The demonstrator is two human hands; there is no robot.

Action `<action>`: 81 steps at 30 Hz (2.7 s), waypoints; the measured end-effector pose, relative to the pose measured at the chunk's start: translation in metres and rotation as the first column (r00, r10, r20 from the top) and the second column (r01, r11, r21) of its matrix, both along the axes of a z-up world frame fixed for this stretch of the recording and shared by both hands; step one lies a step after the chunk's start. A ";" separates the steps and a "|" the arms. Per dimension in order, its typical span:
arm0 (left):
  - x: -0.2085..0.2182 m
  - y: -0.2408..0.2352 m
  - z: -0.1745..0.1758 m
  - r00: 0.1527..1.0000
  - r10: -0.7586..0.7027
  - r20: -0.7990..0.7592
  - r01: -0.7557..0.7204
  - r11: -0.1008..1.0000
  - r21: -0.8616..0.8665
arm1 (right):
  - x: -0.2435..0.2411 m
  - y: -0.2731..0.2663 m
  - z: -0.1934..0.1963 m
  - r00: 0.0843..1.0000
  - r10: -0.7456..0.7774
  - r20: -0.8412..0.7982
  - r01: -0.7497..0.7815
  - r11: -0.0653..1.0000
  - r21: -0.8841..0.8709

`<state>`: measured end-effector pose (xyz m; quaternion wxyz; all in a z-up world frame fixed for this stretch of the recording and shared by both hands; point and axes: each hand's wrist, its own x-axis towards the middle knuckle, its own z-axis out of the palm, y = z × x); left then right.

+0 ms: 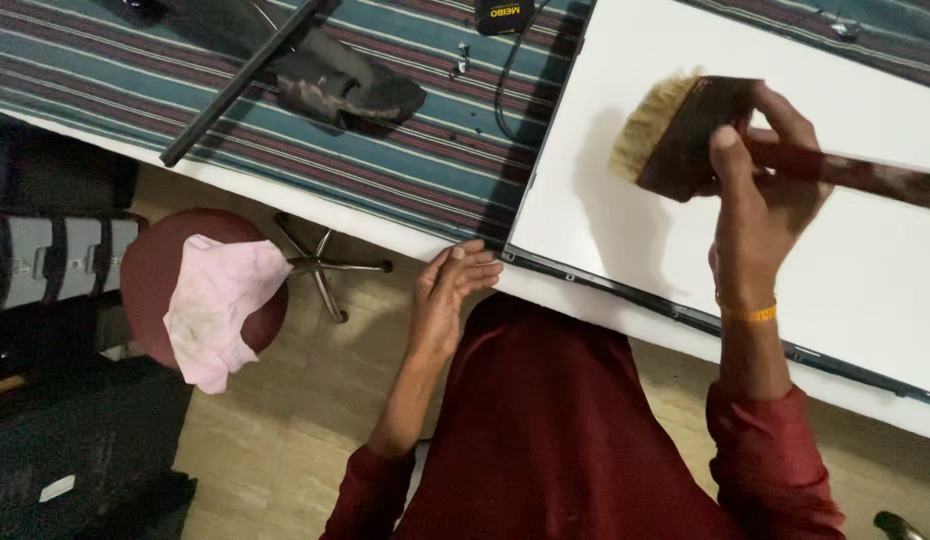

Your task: The person uses a light blue electric screwdriver to remove screws from the back of a white flat panel. They then use a brush to sweep debris off the panel and apply black tape to the edge.

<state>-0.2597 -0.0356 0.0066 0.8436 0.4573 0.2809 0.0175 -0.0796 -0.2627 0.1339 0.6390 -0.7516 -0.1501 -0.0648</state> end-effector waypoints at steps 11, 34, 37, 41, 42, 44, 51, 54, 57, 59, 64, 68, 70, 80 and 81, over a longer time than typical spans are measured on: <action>-0.003 -0.012 -0.003 0.990 -0.054 0.130 0.094 0.942 -0.324 | -0.106 0.053 -0.024 0.786 0.316 -0.531 -0.524 0.796 -0.303; -0.005 0.098 0.009 0.997 0.076 -0.012 -0.054 0.803 0.594 | -0.123 0.081 -0.027 0.700 0.604 -0.382 -0.707 0.662 -0.248; 0.040 0.103 -0.002 0.996 -0.042 0.076 -0.021 0.734 0.679 | -0.129 0.043 -0.036 0.656 0.522 -0.546 -0.717 0.656 -0.234; 0.088 0.105 -0.028 0.998 -0.061 -0.035 0.061 0.490 0.869 | -0.134 0.003 -0.047 0.735 0.345 -0.584 -0.605 0.724 -0.332; 0.092 0.107 -0.033 0.992 -0.008 -0.127 0.119 0.398 0.910 | -0.136 -0.010 -0.049 0.763 0.283 -0.581 -0.563 0.733 -0.382; 0.094 0.107 -0.039 0.994 0.045 -0.100 0.092 0.159 0.983 | -0.141 -0.040 -0.051 0.813 0.142 -0.564 -0.443 0.780 -0.442; 0.073 0.095 0.003 0.988 -0.003 0.151 -0.129 -0.540 0.832 | -0.174 -0.116 -0.054 0.580 -0.409 -0.705 -0.392 0.618 -0.681; 0.078 0.059 0.033 0.973 -0.029 0.231 -0.232 -0.051 0.971 | -0.178 -0.135 -0.064 0.727 -0.350 -0.590 -0.276 0.638 -0.719; 0.086 -0.010 0.048 0.902 -0.245 0.356 -0.275 0.310 0.910 | -0.192 -0.153 -0.077 0.846 -0.243 -0.475 -0.205 0.674 -0.710; 0.084 -0.067 0.055 0.895 -0.333 0.297 -0.180 0.340 0.923 | -0.200 -0.168 -0.088 0.818 -0.256 -0.516 -0.230 0.676 -0.700; 0.070 -0.222 0.067 0.595 -0.764 0.251 -0.027 0.293 0.956 | -0.239 -0.227 -0.101 0.858 -0.302 -0.415 -0.037 0.770 -0.637; 0.043 -0.346 0.073 0.362 -0.892 0.270 0.069 0.314 0.947 | -0.297 -0.306 -0.100 0.802 -0.433 -0.411 0.112 0.786 -0.608; 0.022 -0.409 0.072 0.311 -0.940 0.139 0.197 0.206 0.958 | -0.328 -0.351 -0.097 0.797 -0.492 -0.351 0.195 0.759 -0.622; -0.049 -0.682 0.069 -0.254 -0.960 0.120 0.218 0.064 0.974 | -0.410 -0.562 -0.081 0.514 -0.751 -0.415 0.503 0.656 -0.563; -0.047 -0.710 0.067 -0.256 -0.962 0.091 0.249 0.025 0.968 | -0.409 -0.585 -0.086 0.492 -0.764 -0.418 0.518 0.642 -0.565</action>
